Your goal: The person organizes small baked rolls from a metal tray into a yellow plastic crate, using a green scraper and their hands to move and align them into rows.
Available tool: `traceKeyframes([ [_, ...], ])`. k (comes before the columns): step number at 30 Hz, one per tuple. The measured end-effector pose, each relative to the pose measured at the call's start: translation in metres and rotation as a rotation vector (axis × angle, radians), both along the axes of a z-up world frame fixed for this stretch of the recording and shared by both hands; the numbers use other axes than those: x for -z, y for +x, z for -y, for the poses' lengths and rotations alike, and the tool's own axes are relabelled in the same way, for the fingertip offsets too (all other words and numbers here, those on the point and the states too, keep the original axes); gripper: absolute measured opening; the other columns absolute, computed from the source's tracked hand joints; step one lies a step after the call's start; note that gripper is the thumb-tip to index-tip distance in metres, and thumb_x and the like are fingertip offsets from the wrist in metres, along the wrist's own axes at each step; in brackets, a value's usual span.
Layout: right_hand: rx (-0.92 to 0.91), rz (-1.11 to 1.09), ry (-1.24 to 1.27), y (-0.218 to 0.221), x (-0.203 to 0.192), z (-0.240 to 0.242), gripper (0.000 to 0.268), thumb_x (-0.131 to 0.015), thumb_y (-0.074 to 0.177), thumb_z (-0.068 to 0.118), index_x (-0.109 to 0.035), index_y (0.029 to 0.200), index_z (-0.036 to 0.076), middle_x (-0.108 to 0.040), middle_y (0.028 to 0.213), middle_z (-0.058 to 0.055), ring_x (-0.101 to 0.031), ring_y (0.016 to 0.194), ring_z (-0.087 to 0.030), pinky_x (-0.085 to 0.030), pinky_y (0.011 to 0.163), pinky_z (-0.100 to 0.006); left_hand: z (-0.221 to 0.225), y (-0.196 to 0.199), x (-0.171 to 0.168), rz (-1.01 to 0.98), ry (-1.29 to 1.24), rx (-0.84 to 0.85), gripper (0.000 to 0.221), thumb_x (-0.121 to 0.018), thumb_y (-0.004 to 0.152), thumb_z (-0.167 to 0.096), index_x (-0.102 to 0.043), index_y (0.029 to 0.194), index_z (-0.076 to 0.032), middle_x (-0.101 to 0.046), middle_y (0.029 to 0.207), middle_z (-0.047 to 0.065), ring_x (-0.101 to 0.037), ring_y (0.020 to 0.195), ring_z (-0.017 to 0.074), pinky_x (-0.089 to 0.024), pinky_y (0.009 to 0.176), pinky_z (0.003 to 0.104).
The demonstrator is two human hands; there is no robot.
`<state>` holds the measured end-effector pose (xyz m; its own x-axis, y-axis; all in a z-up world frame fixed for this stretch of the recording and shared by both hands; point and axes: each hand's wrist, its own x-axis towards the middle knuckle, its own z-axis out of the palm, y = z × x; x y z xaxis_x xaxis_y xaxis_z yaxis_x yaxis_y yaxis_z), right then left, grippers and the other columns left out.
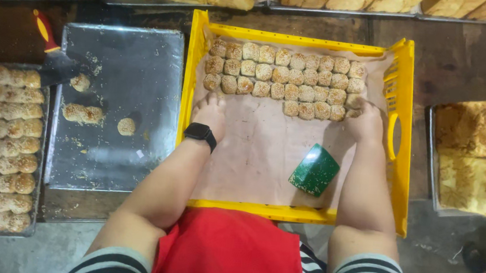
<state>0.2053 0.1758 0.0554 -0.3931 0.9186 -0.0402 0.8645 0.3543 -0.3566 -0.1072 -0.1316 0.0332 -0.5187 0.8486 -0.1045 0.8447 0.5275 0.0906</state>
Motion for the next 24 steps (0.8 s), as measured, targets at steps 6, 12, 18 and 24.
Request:
traceKeyframes([
  [6,-0.018,-0.167,-0.102,0.010,0.012,0.005,0.047,-0.076,0.085,0.027,-0.070,0.128,0.011,-0.070,0.124,-0.021,-0.067,0.117,-0.034,-0.054,0.102,-0.044,0.005,0.002,-0.041,0.440,-0.085,-0.251,0.040,-0.059,0.098,-0.020,-0.058,0.137,-0.012,-0.048,0.145,0.024,-0.055,0.130,0.0444,-0.049,0.107,0.055],
  [12,0.178,0.185,-0.154,0.026,-0.011,0.078,0.041,-0.074,0.092,0.043,-0.075,0.114,0.008,-0.073,0.107,-0.018,-0.071,0.099,-0.037,-0.056,0.088,-0.049,-0.014,0.000,-0.021,0.374,0.012,-0.381,0.038,-0.054,0.101,-0.038,-0.056,0.133,-0.016,-0.045,0.139,0.029,-0.054,0.121,0.0492,-0.048,0.097,0.057],
  [18,-0.132,0.434,-0.212,0.009,-0.098,0.170,0.068,-0.086,0.067,0.050,-0.073,0.124,0.015,-0.076,0.110,-0.014,-0.072,0.102,-0.034,-0.056,0.091,-0.045,-0.019,-0.005,-0.003,0.447,0.208,-0.530,0.038,-0.037,0.109,-0.036,-0.055,0.132,-0.011,-0.051,0.136,0.029,-0.058,0.119,0.0485,-0.048,0.097,0.059],
  [24,-0.130,0.485,-0.255,0.018,-0.076,0.165,0.075,-0.092,0.060,0.047,-0.073,0.125,0.016,-0.074,0.117,-0.015,-0.069,0.110,-0.034,-0.056,0.092,-0.046,-0.006,-0.005,-0.035,0.774,0.577,-0.693,0.048,-0.037,0.116,-0.039,-0.046,0.136,0.004,-0.057,0.127,0.034,-0.059,0.121,0.0489,-0.048,0.102,0.055],
])
